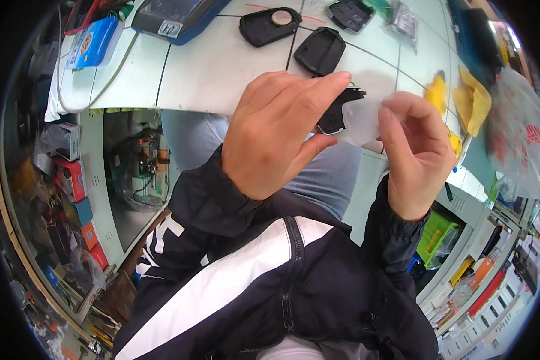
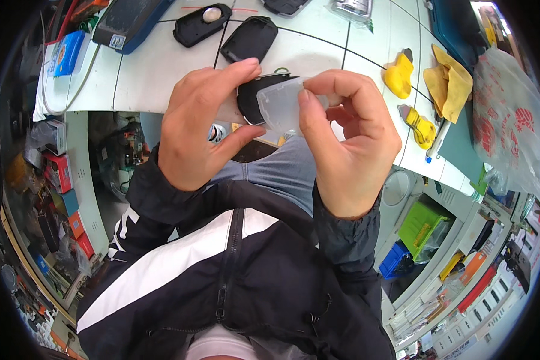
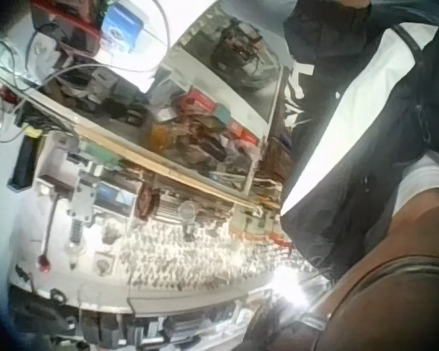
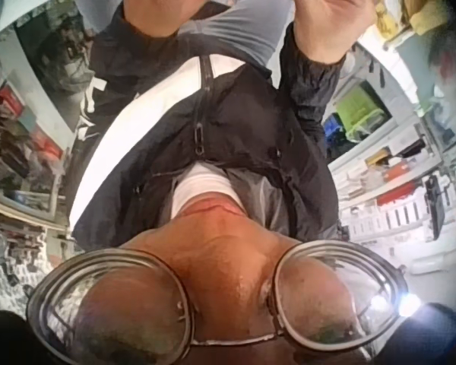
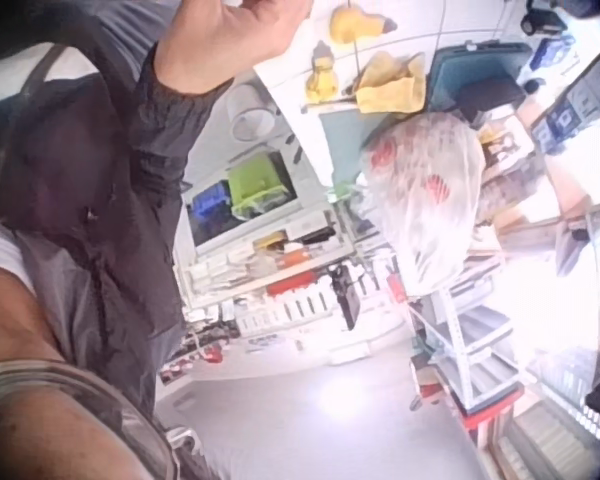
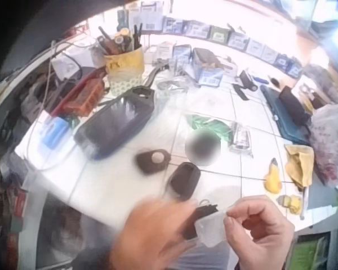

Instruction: The person disassembles a small black electronic device, removes the circuit board, and reassembles the casing. They handle the device parts and a circuit board on a cluttered workbench.

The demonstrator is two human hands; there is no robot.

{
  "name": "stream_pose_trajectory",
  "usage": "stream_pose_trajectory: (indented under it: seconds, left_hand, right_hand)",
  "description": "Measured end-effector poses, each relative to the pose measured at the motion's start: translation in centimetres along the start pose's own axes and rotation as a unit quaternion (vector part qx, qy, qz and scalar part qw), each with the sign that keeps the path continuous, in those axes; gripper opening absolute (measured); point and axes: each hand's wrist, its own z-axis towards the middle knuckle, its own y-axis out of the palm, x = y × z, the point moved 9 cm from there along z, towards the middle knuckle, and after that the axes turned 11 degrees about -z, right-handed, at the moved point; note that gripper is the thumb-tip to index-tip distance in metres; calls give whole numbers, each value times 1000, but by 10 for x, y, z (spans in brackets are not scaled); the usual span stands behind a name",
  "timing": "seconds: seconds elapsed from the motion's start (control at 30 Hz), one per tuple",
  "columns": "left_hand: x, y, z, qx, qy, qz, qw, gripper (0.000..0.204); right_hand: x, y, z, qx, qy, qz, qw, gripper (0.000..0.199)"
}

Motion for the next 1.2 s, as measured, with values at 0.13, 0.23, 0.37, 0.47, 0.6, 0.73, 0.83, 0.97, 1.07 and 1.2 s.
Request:
stream_pose_trajectory:
  seconds: [0.13, 0.23, 0.37, 0.47, 0.6, 0.73, 0.83, 0.97, 1.07, 1.2]
  left_hand:
    - [-2, -4, -2, 22, -20, -28, 999, 72]
    - [-5, -5, -3, 23, -38, -32, 998, 73]
    - [-6, -6, -3, 35, -36, -45, 998, 73]
    - [-7, -6, -3, 31, -40, -42, 998, 73]
    - [-7, -6, -4, 36, -40, -36, 998, 73]
    - [-6, -4, -2, 31, -26, -25, 999, 68]
    - [-6, -3, -3, 31, -18, -14, 999, 62]
    - [-6, -2, -2, 16, -27, 2, 1000, 51]
    - [-5, 0, 0, -10, -37, 25, 999, 46]
    - [-3, 1, 2, -37, -34, 42, 998, 43]
  right_hand:
    - [0, 12, 1, -6, -2, -28, 1000, 14]
    - [-4, 16, 0, 5, -18, -72, 997, 15]
    - [-13, 20, -2, 23, -76, -127, 989, 17]
    - [-13, 24, -4, 20, -91, -155, 983, 17]
    - [-17, 25, -7, 25, -106, -210, 972, 20]
    - [-21, 24, -9, 17, -149, -280, 948, 22]
    - [-24, 25, -10, 11, -172, -301, 938, 22]
    - [-28, 24, -9, 5, -157, -298, 942, 19]
    - [-31, 17, -8, 6, -164, -294, 942, 18]
    - [-32, 7, -10, 22, -185, -291, 938, 20]
